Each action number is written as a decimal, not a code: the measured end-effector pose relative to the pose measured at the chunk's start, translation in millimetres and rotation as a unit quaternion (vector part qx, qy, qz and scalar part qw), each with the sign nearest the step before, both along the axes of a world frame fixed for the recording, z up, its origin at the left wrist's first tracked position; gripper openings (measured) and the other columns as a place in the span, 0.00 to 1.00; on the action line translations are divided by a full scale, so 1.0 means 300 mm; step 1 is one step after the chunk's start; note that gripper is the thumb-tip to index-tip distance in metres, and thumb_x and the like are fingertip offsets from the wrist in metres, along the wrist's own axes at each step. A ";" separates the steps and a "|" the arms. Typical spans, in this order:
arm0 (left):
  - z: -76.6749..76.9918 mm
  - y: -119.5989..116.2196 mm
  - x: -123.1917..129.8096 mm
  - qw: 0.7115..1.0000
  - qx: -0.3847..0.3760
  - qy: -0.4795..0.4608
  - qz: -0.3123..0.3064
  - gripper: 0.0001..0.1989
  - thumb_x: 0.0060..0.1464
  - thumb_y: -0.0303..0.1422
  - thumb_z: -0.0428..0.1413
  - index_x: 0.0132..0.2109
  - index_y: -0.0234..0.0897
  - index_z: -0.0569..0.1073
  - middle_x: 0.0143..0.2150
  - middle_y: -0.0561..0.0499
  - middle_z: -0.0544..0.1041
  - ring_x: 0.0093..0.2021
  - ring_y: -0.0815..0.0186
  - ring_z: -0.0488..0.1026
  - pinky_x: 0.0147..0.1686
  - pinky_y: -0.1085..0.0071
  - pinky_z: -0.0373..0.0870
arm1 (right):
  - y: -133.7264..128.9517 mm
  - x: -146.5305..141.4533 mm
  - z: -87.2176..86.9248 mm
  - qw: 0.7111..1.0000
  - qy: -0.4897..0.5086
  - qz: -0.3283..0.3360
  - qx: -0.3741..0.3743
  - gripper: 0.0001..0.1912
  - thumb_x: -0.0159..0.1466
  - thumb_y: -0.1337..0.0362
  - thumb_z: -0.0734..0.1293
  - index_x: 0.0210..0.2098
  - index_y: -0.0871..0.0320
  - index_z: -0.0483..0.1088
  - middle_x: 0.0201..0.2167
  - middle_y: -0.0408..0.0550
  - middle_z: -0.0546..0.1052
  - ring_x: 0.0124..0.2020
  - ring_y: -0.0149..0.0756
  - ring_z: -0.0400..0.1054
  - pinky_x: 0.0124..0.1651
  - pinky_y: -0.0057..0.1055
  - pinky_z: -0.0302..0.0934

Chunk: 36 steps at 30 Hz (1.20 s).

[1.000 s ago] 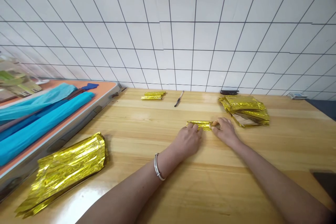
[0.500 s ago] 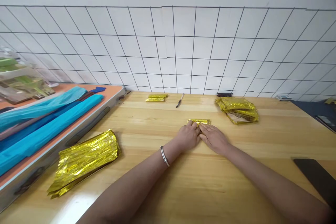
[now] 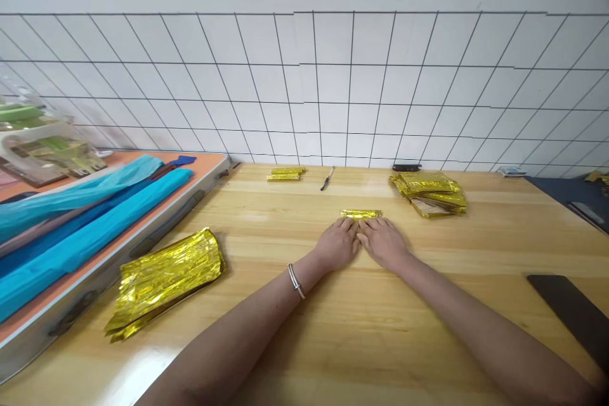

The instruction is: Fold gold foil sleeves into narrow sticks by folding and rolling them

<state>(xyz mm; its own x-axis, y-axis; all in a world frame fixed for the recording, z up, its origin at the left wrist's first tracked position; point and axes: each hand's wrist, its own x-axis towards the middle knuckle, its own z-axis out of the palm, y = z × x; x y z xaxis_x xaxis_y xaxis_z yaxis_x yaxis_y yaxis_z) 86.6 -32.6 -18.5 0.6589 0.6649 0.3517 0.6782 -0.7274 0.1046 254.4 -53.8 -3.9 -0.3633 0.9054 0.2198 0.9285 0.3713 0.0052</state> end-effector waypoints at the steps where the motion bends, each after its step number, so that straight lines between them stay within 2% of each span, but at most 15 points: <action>1: -0.008 -0.003 -0.001 1.000 0.002 0.007 0.007 0.23 0.60 0.39 0.40 0.57 0.31 0.61 0.56 0.41 0.65 0.58 0.58 0.58 0.58 0.60 0.52 | 0.001 0.002 -0.002 1.000 0.001 0.001 0.000 0.24 0.67 0.55 0.51 0.56 0.59 0.61 0.51 0.56 0.69 0.52 0.43 0.58 0.56 0.42 0.46; 5: -0.025 -0.018 -0.014 0.999 0.011 0.034 0.038 0.26 0.60 0.42 0.39 0.60 0.31 0.59 0.61 0.41 0.60 0.62 0.58 0.54 0.58 0.60 0.52 | -0.008 0.041 -0.015 1.000 0.003 0.004 0.001 0.24 0.67 0.56 0.51 0.57 0.59 0.61 0.54 0.55 0.67 0.55 0.42 0.57 0.58 0.41 0.45; 14: -0.022 -0.039 -0.013 0.996 0.021 0.036 0.075 0.25 0.60 0.42 0.41 0.61 0.38 0.57 0.62 0.44 0.59 0.62 0.59 0.54 0.58 0.58 0.50 | -0.027 0.140 -0.057 0.999 0.040 0.012 -0.031 0.26 0.67 0.55 0.49 0.60 0.58 0.56 0.61 0.51 0.59 0.61 0.39 0.52 0.61 0.39 0.45; 23: -0.027 -0.041 -0.020 0.997 0.005 0.022 0.075 0.24 0.60 0.44 0.41 0.61 0.41 0.57 0.62 0.46 0.59 0.62 0.59 0.54 0.58 0.58 0.51 | -0.036 0.149 -0.039 0.999 0.023 -0.021 -0.038 0.27 0.66 0.55 0.50 0.60 0.61 0.57 0.61 0.52 0.60 0.61 0.39 0.52 0.61 0.36 0.45; 27: -0.006 0.011 -0.054 0.999 -0.015 0.031 0.031 0.25 0.59 0.47 0.41 0.60 0.41 0.58 0.62 0.46 0.59 0.62 0.61 0.54 0.57 0.61 0.53 | -0.073 0.097 -0.009 0.999 0.007 -0.038 -0.030 0.24 0.66 0.58 0.51 0.56 0.63 0.61 0.58 0.56 0.64 0.58 0.42 0.56 0.60 0.39 0.44; 30: 0.018 0.075 -0.073 0.999 -0.035 0.038 0.006 0.21 0.61 0.43 0.40 0.57 0.41 0.61 0.58 0.48 0.65 0.59 0.64 0.59 0.57 0.62 0.54 | -0.131 0.010 0.013 0.999 -0.002 -0.033 -0.025 0.23 0.64 0.58 0.54 0.55 0.63 0.63 0.55 0.60 0.67 0.54 0.45 0.60 0.56 0.41 0.47; 34: 0.021 0.119 -0.039 0.999 -0.025 0.023 0.036 0.16 0.62 0.35 0.39 0.44 0.36 0.70 0.48 0.45 0.73 0.51 0.64 0.67 0.54 0.63 0.57 | -0.192 -0.098 0.031 0.999 -0.037 -0.013 -0.014 0.24 0.63 0.57 0.57 0.53 0.65 0.64 0.51 0.63 0.69 0.52 0.49 0.61 0.53 0.43 0.49; 36: 0.007 0.112 -0.005 0.998 -0.022 0.020 0.050 0.16 0.62 0.35 0.40 0.41 0.34 0.71 0.44 0.43 0.74 0.50 0.61 0.67 0.53 0.62 0.58 | -0.199 -0.124 0.040 0.998 -0.051 -0.016 -0.022 0.24 0.63 0.57 0.57 0.53 0.65 0.65 0.50 0.65 0.70 0.51 0.50 0.61 0.51 0.43 0.50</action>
